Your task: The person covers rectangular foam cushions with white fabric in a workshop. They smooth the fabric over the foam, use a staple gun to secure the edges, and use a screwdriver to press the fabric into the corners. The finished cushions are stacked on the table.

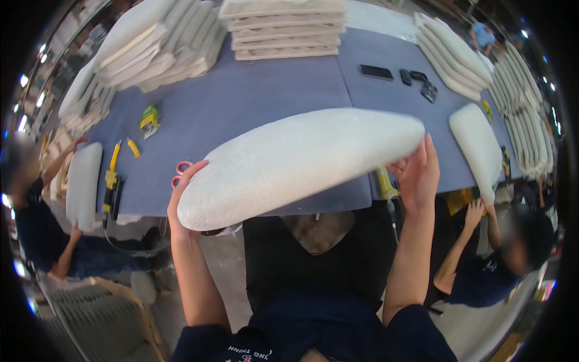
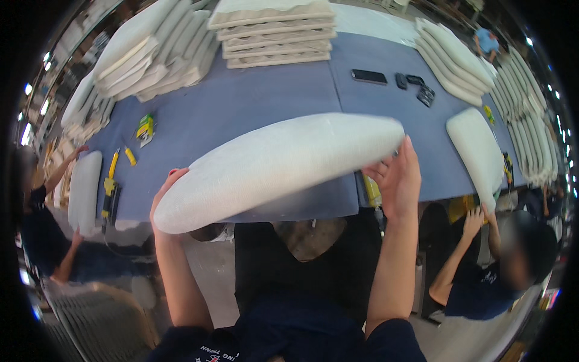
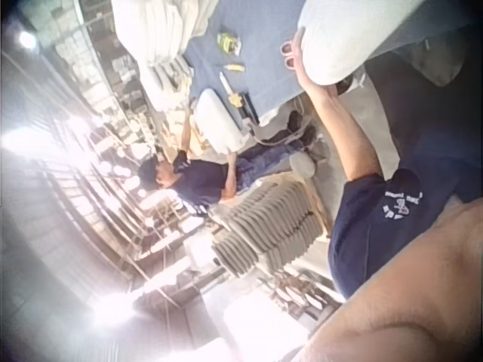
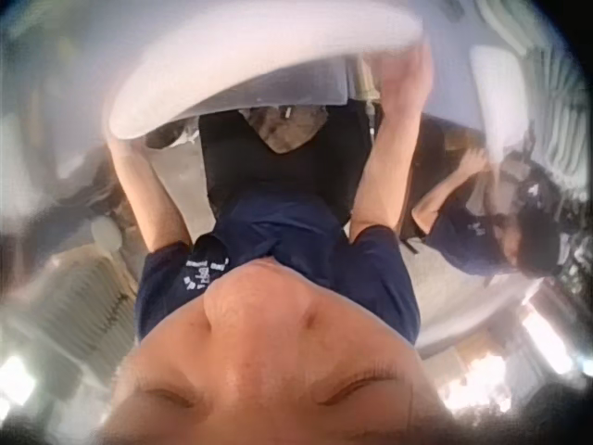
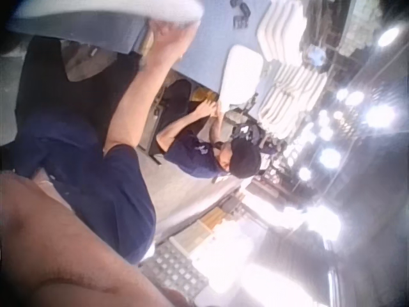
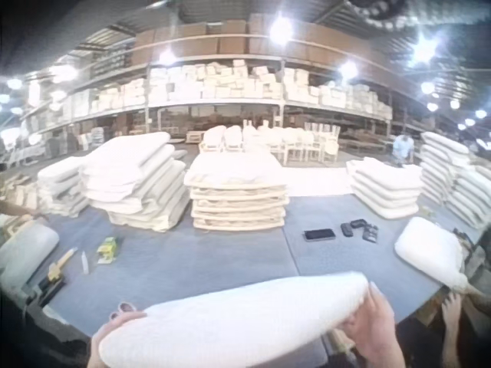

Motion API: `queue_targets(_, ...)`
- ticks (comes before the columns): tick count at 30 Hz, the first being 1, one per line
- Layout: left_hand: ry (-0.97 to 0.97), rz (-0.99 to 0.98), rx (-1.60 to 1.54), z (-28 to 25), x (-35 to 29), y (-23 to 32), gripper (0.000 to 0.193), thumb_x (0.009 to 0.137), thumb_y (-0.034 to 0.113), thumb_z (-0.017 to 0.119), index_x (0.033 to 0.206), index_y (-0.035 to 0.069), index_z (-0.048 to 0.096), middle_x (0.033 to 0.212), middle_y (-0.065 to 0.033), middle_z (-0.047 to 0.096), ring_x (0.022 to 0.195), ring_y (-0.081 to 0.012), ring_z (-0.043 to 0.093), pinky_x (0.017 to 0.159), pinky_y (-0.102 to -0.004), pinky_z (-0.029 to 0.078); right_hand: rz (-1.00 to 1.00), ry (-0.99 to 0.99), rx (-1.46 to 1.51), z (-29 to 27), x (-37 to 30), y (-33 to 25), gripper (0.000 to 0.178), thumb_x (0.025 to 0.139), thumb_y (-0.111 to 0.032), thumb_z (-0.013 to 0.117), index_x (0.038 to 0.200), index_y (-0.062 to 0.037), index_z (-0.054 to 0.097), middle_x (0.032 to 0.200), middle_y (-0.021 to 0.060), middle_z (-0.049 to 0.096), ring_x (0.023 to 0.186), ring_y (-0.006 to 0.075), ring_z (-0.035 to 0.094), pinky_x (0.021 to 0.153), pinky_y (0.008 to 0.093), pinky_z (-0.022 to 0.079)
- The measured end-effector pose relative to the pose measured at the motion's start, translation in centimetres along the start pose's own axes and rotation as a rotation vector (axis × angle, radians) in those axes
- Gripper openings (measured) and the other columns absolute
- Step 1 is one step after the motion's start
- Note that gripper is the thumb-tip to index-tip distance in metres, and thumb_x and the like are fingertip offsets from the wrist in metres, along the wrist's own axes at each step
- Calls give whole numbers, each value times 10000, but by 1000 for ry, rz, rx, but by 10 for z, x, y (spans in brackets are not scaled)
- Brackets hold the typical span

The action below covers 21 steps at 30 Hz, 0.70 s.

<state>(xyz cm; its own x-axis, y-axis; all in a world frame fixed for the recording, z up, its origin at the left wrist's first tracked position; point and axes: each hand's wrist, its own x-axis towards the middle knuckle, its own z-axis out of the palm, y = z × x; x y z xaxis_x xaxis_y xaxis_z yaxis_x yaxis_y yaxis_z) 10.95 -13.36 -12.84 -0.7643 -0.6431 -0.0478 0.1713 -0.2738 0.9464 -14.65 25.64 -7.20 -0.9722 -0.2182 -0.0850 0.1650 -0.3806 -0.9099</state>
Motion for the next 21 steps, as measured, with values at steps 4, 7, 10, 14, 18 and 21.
queue_targets(4, -5, -32, -45, 35, -25, 16, 628, 1198, 430, 402, 1542, -47, 623, 1480, -187, 707, 1377, -286, 684, 1171, -404, 525, -121, -41, 5, 33, -1, -1, 733, 1158, -633, 463, 1644, -86, 424, 1069, 140, 725, 1018, 272, 788, 934, 459, 662)
queue_targets(7, -8, -38, 10, 42, -21, 22, 657, 1198, 458, 392, 1569, -43, 596, 1501, -191, 697, 1399, -288, 675, 1177, -413, 526, -46, -49, -12, 29, 5, -4, 773, 1137, -671, 473, 1672, -119, 401, 1024, 108, 691, 1056, 282, 775, 929, 472, 655)
queue_targets(10, 12, -37, 7, 30, -14, 22, 665, 1193, 459, 396, 1591, -43, 575, 1526, -194, 684, 1410, -297, 672, 1183, -431, 533, 38, -105, 21, 3, 4, 6, 824, 1124, -690, 475, 1725, -144, 336, 1147, 123, 733, 1095, 287, 765, 932, 472, 643)
queue_targets(14, 111, -49, -49, 29, 22, 20, 597, 1177, 359, 470, 1609, -44, 564, 1505, -206, 694, 1347, -279, 710, 1076, -358, 591, 85, -68, -25, -17, -22, 36, 855, 1115, -679, 493, 1749, -128, 331, 1317, 155, 750, 1123, 317, 768, 943, 467, 634)
queue_targets(18, 180, -89, 455, -61, 87, -14, 546, 1108, 287, 653, 1566, -9, 625, 1400, -144, 739, 1200, -223, 730, 995, -338, 603, 69, -46, -373, -2, -64, 57, 668, 1080, -358, 677, 1664, -89, 497, 1280, 159, 806, 1149, 325, 790, 976, 440, 633)
queue_targets(21, 201, -22, 884, -81, 83, -25, 579, 1002, 212, 821, 1528, 28, 667, 1326, -101, 749, 1106, -182, 701, 978, -323, 576, -239, -342, -1025, -11, -98, 53, 518, 980, -139, 782, 1482, -60, 682, 1251, 170, 820, 1125, 318, 810, 985, 420, 634)
